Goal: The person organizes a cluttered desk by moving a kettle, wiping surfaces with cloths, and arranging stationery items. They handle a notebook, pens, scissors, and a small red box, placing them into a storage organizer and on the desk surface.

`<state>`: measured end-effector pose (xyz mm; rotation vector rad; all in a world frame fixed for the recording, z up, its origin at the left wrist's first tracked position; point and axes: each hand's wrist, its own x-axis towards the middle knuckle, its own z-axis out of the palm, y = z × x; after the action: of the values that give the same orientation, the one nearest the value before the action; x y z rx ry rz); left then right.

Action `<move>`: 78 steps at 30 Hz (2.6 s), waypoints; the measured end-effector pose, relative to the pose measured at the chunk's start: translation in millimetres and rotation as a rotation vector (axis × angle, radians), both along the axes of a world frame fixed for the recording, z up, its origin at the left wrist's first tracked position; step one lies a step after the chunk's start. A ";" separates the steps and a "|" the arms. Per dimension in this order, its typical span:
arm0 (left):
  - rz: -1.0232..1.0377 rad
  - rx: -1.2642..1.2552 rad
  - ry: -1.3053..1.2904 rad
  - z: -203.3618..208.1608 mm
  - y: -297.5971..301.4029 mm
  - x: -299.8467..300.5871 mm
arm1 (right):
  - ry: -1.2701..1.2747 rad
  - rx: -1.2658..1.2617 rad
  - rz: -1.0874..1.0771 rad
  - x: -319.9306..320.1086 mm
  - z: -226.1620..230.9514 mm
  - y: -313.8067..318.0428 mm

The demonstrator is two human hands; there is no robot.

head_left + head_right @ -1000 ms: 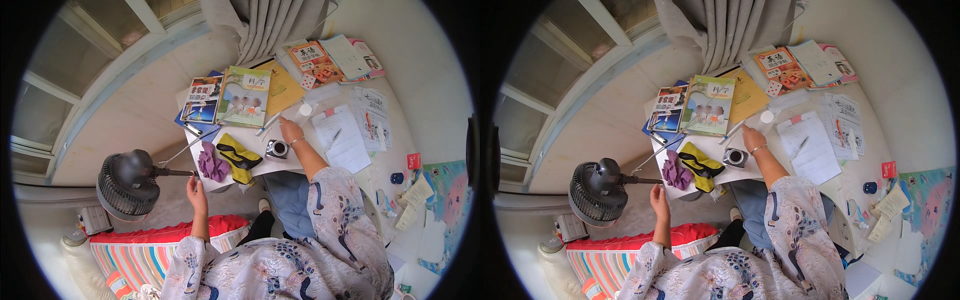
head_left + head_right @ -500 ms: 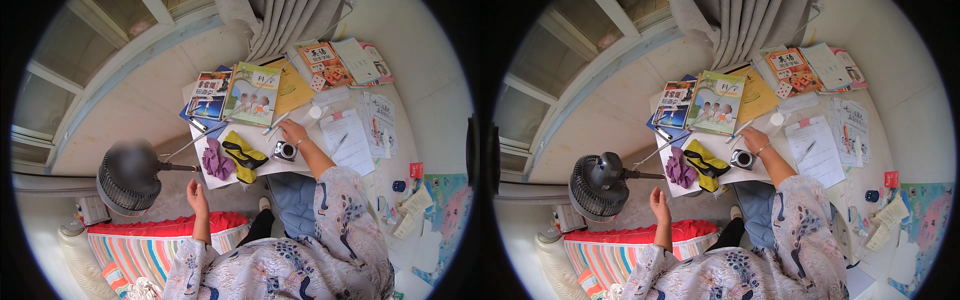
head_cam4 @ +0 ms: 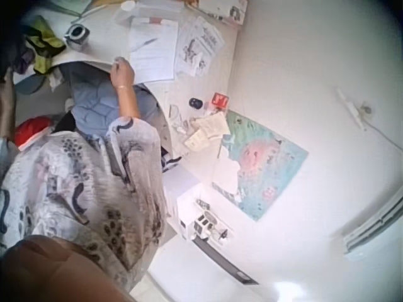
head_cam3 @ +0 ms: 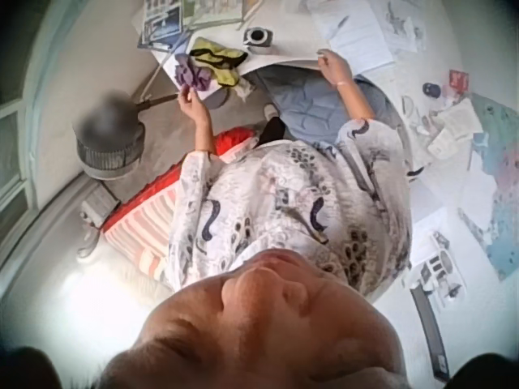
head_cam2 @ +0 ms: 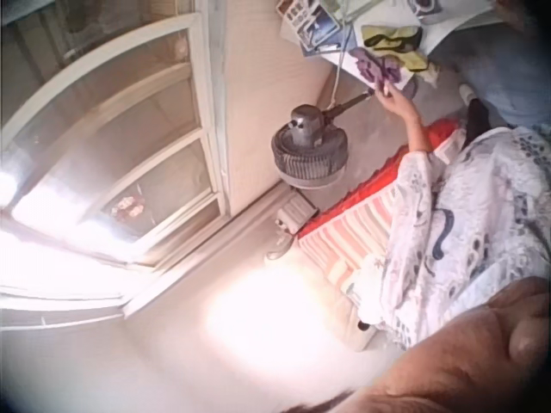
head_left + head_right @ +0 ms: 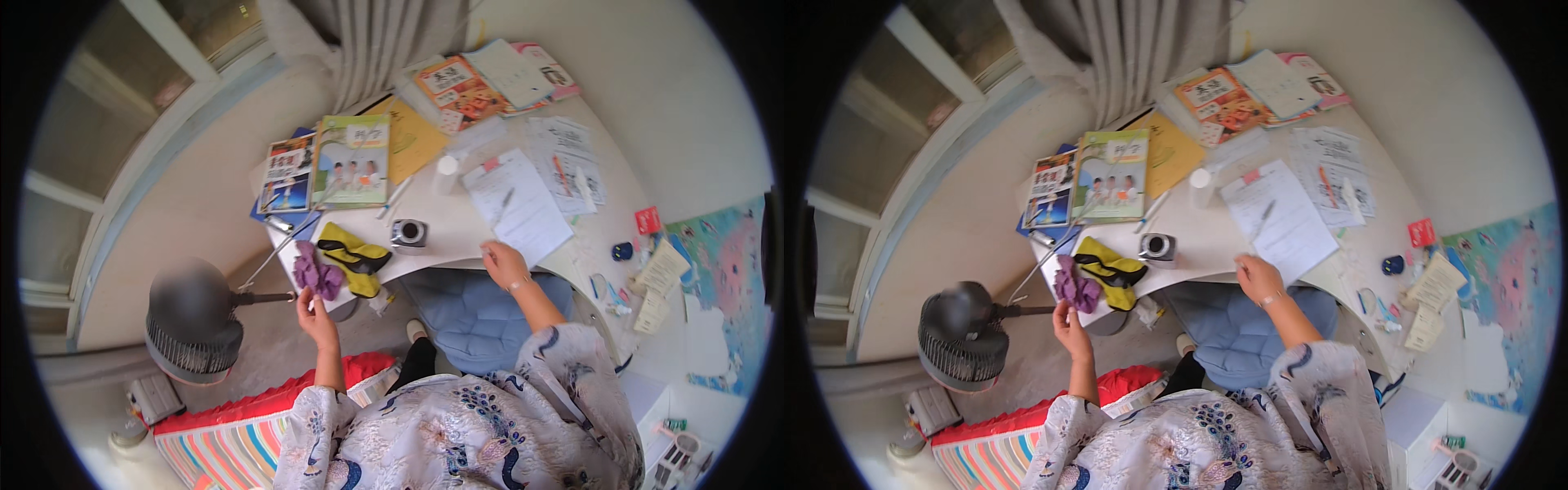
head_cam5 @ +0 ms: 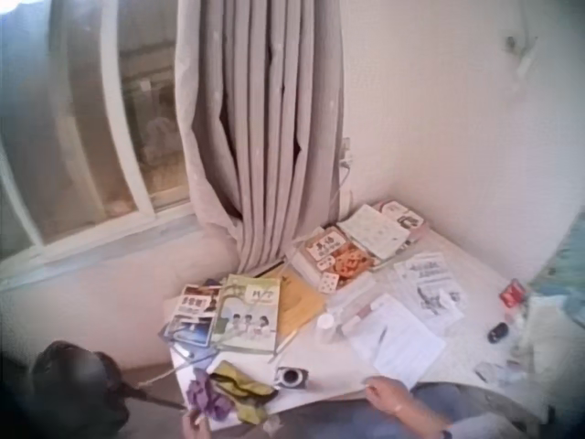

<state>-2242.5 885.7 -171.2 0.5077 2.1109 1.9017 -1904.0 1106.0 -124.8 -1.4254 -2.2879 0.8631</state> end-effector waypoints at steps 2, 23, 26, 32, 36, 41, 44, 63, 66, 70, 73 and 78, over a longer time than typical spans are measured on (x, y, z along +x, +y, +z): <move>-0.004 0.046 -0.002 -4.8 14.5 3.6 | -0.024 0.103 0.003 64.9 27.3 -32.2; -0.786 -0.155 0.163 47.8 133.2 53.4 | -0.200 -0.129 -0.603 241.0 0.6 -110.6; -1.006 -0.096 -0.020 51.2 150.8 48.4 | -0.150 0.203 -0.586 250.5 -18.6 -50.8; -1.083 -0.078 -0.187 50.8 153.2 50.7 | -0.627 0.056 -0.496 248.4 -55.8 72.8; -0.950 -0.196 0.081 54.7 144.5 63.4 | -0.721 -0.045 -0.445 246.4 -72.5 104.6; -0.798 -0.167 0.029 54.7 137.5 81.3 | -0.741 -0.023 -0.404 269.9 -91.5 115.5; -0.743 -0.141 0.030 52.0 131.2 86.8 | -0.537 0.110 -0.551 241.8 -41.6 104.3; -0.782 -0.073 0.006 60.5 127.2 91.1 | 0.310 0.325 0.562 -107.3 66.3 8.8; -0.761 -0.116 0.063 60.3 127.6 88.2 | 0.217 0.343 0.587 -107.6 70.7 10.5; -0.760 -0.062 0.042 49.9 128.0 86.0 | 0.120 0.351 0.637 -111.7 87.5 10.5; -0.759 -0.101 0.056 48.3 127.0 84.7 | 0.106 0.364 0.630 -112.9 89.0 9.3; -0.811 -0.037 -0.042 55.6 129.0 90.4 | 0.069 0.312 0.559 -112.2 85.9 8.1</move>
<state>-2152.2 1014.7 -115.5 1.0938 1.5401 1.3723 -2016.2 1114.1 -39.0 -0.6216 -2.6605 0.6343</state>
